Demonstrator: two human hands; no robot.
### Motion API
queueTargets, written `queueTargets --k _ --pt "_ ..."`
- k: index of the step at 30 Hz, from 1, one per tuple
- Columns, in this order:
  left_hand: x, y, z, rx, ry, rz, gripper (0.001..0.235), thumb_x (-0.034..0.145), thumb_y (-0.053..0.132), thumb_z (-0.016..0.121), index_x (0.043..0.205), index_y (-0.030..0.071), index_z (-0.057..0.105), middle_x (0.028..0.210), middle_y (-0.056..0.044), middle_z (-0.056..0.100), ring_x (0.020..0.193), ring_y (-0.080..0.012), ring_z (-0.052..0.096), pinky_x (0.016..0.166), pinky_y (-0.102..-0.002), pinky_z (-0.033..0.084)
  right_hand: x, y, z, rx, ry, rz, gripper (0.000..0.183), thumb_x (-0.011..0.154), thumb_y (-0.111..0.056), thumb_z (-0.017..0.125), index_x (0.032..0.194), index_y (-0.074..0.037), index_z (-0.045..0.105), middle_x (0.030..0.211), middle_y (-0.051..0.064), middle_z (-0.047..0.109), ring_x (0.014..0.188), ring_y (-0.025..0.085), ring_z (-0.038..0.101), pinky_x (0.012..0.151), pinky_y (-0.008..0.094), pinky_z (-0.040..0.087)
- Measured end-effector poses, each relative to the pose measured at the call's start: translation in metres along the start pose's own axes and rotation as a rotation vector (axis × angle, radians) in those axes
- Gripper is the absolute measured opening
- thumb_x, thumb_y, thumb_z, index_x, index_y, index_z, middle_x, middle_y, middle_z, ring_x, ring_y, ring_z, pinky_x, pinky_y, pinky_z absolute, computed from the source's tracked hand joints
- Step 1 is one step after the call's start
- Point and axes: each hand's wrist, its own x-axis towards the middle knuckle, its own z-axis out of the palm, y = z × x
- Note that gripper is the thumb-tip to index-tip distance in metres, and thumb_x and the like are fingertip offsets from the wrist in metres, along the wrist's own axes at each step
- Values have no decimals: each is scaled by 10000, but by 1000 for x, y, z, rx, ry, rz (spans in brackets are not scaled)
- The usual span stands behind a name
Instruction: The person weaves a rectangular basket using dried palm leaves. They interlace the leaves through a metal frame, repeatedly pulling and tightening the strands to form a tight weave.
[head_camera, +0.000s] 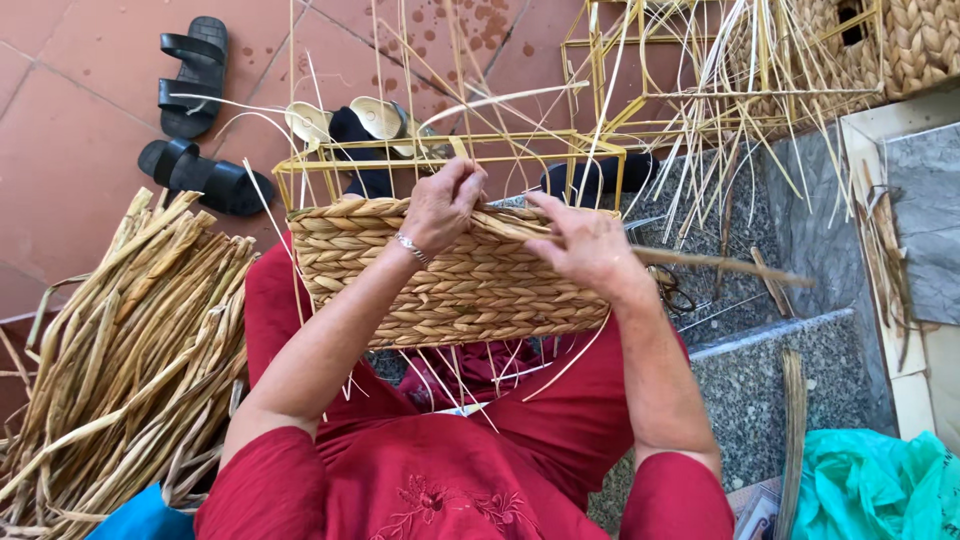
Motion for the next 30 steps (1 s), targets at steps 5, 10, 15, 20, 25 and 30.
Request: queueTargets --k 5,10,15,20,25,30 --pt "-9 -10 -20 -211 -183 -22 291 1025 139 587 1299 62 644 1063 -52 754 752 -45 684 710 -241 598 7 -2 -10 -174 130 -27 229 927 -362 778 1061 -178 749 896 45 735 841 209 696 780 389 516" --pt "-14 -15 -31 4 -300 266 571 912 28 652 1466 63 517 1263 -76 701 1059 -112 682 942 -292 558 19 -13 -13 -463 541 -413 178 912 -255 793 1020 -122 740 958 19 669 889 205 613 767 371 468" --pt "-20 -1 -29 223 -275 393 561 843 75 711 1392 98 597 1169 -96 705 989 -264 696 879 -355 578 28 -41 -23 -649 786 -832 146 859 -203 748 958 -96 737 1092 9 764 850 146 595 704 265 448" --pt "-16 12 -23 460 -290 356 344 804 300 816 982 67 635 988 -125 609 886 -323 639 740 -450 521 20 -51 -40 -634 26 -14 377 1019 -471 637 987 -111 743 825 78 726 832 230 696 720 382 528" --pt "-14 22 0 530 -92 303 324 916 412 762 994 132 620 966 -68 622 966 -266 640 798 -430 520 41 -17 -75 -608 -169 278 876 781 -910 569 1069 -109 779 971 180 729 981 337 716 805 505 546" --pt "-13 20 -3 553 -72 502 578 813 441 774 1246 114 573 1084 -90 669 944 -307 595 789 -425 511 38 37 -98 -486 -133 389 833 707 -895 623 1098 -181 802 1005 167 739 986 334 699 895 542 519"
